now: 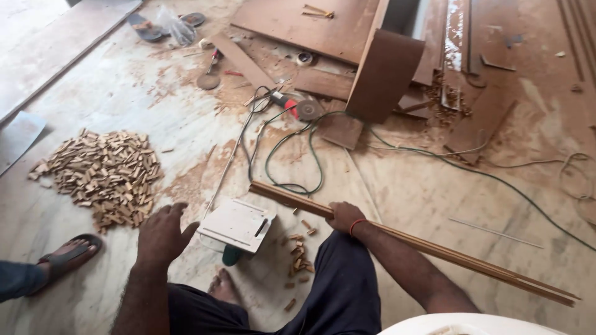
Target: Cutting decorative wood strips into small blocks using a small table saw.
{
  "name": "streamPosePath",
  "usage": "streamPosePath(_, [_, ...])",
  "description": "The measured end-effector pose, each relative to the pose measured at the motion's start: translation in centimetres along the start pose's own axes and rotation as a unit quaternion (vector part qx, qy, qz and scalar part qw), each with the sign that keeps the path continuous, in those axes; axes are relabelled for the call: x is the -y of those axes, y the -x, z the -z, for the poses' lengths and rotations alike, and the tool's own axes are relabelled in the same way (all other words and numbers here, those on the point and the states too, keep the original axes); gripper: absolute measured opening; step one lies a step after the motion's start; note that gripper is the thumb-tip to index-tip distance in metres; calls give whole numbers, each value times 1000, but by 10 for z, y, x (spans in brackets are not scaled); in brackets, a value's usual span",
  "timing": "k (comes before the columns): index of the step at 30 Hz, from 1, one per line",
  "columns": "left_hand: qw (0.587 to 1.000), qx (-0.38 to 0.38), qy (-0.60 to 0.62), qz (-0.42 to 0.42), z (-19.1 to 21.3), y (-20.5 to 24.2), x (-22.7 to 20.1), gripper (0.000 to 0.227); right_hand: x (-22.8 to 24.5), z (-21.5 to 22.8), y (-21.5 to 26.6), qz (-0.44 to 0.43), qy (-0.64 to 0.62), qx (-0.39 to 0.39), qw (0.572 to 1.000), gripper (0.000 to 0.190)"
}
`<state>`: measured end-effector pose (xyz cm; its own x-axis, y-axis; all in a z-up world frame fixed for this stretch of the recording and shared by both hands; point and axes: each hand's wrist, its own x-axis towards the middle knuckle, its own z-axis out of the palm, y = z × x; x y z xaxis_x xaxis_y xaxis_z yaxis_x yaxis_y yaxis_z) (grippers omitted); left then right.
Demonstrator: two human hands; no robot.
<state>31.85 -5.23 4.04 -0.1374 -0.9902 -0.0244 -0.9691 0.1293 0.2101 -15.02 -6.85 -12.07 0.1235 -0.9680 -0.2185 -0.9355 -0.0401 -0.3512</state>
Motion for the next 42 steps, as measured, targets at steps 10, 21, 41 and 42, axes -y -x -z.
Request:
streamPosePath(10, [950, 182, 207, 148, 11, 30, 23, 57, -10, -49, -55, -80, 49, 117, 989, 37])
streamPosePath(21, [966, 199, 144, 75, 21, 44, -19, 50, -12, -129, -66, -99, 52, 229, 967, 42])
streamPosePath(41, [960, 244, 123, 58, 26, 26, -37, 42, -38, -169, -51, -136, 24, 205, 969, 40])
streamPosePath(42, [962, 241, 119, 54, 24, 25, -36, 42, -39, -172, -53, -139, 27, 204, 969, 42])
